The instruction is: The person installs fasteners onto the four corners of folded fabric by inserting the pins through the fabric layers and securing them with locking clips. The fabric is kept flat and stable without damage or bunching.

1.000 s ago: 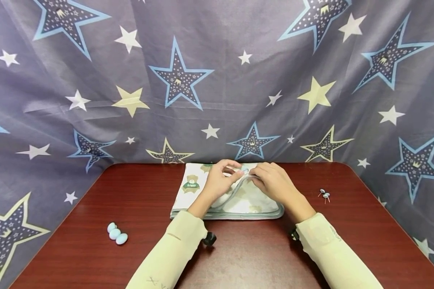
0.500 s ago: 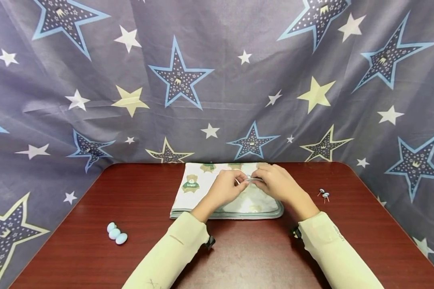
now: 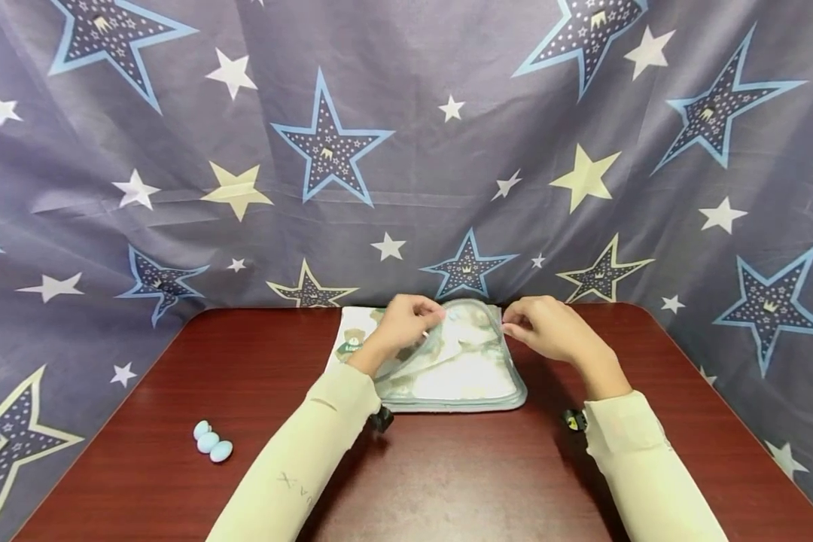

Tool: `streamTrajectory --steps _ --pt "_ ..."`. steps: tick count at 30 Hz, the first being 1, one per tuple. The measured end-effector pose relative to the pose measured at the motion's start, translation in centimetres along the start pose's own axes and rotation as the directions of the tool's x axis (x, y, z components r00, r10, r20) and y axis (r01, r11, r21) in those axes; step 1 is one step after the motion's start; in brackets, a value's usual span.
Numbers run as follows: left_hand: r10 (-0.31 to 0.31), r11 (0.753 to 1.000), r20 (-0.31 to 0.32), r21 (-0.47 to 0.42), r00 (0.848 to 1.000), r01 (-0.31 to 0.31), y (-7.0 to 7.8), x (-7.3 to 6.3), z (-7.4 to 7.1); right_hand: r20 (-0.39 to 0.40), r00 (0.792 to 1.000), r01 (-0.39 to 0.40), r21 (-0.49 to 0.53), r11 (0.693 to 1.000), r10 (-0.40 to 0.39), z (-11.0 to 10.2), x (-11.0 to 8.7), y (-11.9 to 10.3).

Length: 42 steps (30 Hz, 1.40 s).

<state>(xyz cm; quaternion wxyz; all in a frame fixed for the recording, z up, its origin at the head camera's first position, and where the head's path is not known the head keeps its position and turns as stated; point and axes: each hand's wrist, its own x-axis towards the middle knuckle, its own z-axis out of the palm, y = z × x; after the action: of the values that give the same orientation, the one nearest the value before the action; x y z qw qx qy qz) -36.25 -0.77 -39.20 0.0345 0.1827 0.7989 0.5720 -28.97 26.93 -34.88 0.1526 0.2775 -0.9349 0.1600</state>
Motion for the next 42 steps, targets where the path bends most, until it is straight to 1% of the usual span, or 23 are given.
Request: streamTrajectory --steps 2,3,5,6,8,10,12,14,15,21,24,27,28,29,30,32,34,35,36,37,39,40,42 --pt "-0.096 0.99 -0.092 -0.108 0.991 0.086 -0.7 1.0 -1.0 -0.009 1.0 -0.007 0.009 1.0 0.007 -0.4 -0.1 0.3" --pt "-0.15 0.978 -0.136 -0.164 0.979 0.127 -1.1 1.5 -1.6 -0.012 1.0 -0.008 0.013 1.0 0.008 -0.5 -0.2 0.5" --pt "-0.251 0.948 -0.204 -0.25 0.946 0.198 -2.1 2.2 -2.7 -0.014 1.0 -0.014 0.018 1.0 0.014 -0.7 -0.2 0.6" --pt "-0.303 0.929 -0.221 -0.286 0.927 0.236 -2.7 2.4 -3.2 -0.014 1.0 -0.016 0.021 1.0 0.017 -0.8 -0.3 0.7" --pt "-0.382 0.898 -0.225 -0.319 0.896 0.303 -4.0 2.3 -4.1 -0.012 1.0 -0.028 0.023 0.999 0.029 -0.9 -0.4 0.9" --pt "-0.441 0.872 -0.206 -0.327 0.873 0.364 -5.1 2.0 -4.8 -0.011 0.999 -0.04 0.025 0.999 0.04 -1.0 -0.5 1.1" --pt "-0.475 0.855 -0.188 -0.328 0.86 0.401 -5.8 1.6 -5.3 -0.012 0.999 -0.05 0.03 0.998 0.05 -1.2 -0.5 1.2" --pt "-0.488 0.85 -0.18 -0.321 0.854 0.418 -6.3 1.4 -5.8 -0.01 0.998 -0.055 0.032 0.998 0.055 -1.4 -0.4 1.3" --pt "-0.491 0.85 -0.176 -0.314 0.853 0.424 -6.3 1.3 -6.0 -0.007 0.998 -0.057 0.035 0.998 0.058 -1.5 -0.4 1.3" --pt "-0.481 0.865 -0.122 -0.228 0.868 0.447 -6.2 1.0 -6.6 0.009 0.997 -0.079 0.055 0.995 0.079 -1.8 -0.6 1.6" --pt "-0.472 0.877 -0.079 -0.147 0.878 0.458 -5.9 0.8 -6.8 0.02 0.995 -0.099 0.064 0.993 0.098 -1.9 -0.9 1.8" --pt "-0.42 0.905 -0.04 0.059 0.907 0.422 -5.0 0.3 -6.8 0.036 0.993 -0.112 0.067 0.991 0.11 -2.0 -1.2 2.0" --pt "-0.396 0.906 -0.033 0.151 0.917 0.397 -4.7 0.1 -6.7 0.041 0.993 -0.113 0.069 0.991 0.11 -2.0 -1.3 2.1" --pt "-0.371 0.896 -0.029 0.25 0.928 0.367 -4.3 0.0 -6.6 0.047 0.993 -0.111 0.069 0.991 0.108 -2.1 -1.4 2.3" --pt "-0.338 0.876 -0.024 0.356 0.941 0.324 -4.0 -0.2 -6.5 0.055 0.993 -0.11 0.069 0.992 0.106 -2.1 -1.5 2.4" --pt "-0.273 0.797 -0.019 0.555 0.962 0.238 -3.3 -0.5 -6.3 0.069 0.993 -0.105 0.067 0.992 0.101 -2.2 -1.7 2.8" --pt "-0.219 0.685 -0.01 0.711 0.976 0.161 -2.6 -0.7 -5.9 0.086 0.991 -0.106 0.057 0.993 0.101 -2.3 -1.9 3.2" --pt "-0.201 0.631 -0.003 0.765 0.98 0.132 -2.3 -0.9 -5.7 0.095 0.99 -0.109 0.052 0.993 0.104 -2.3 -2.0 3.4" --pt "-0.19 0.581 0.005 0.807 0.982 0.108 -2.1 -1.0 -5.5 0.104 0.988 -0.115 0.044 0.992 0.11 -2.3 -2.2 3.6" --pt "-0.193 0.54 0.012 0.836 0.981 0.096 -1.8 -1.1 -5.2 0.113 0.986 -0.124 0.036 0.992 0.119 -2.3 -2.4 3.9" --pt "-0.202 0.48 0.035 0.875 0.979 0.068 -1.4 -1.4 -4.8 0.132 0.983 -0.13 0.014 0.991 0.127 -2.2 -2.8 4.6" --pt "-0.209 0.458 0.046 0.887 0.977 0.056 -1.3 -1.6 -4.5 0.144 0.981 -0.132 0.004 0.991 0.13 -2.1 -3.1 4.9" --pt "-0.2 0.426 0.094 0.905 0.975 0.0 -1.0 -2.0 -4.1 0.167 0.976 -0.14 -0.022 0.99 0.141 -2.0 -3.6 5.5"
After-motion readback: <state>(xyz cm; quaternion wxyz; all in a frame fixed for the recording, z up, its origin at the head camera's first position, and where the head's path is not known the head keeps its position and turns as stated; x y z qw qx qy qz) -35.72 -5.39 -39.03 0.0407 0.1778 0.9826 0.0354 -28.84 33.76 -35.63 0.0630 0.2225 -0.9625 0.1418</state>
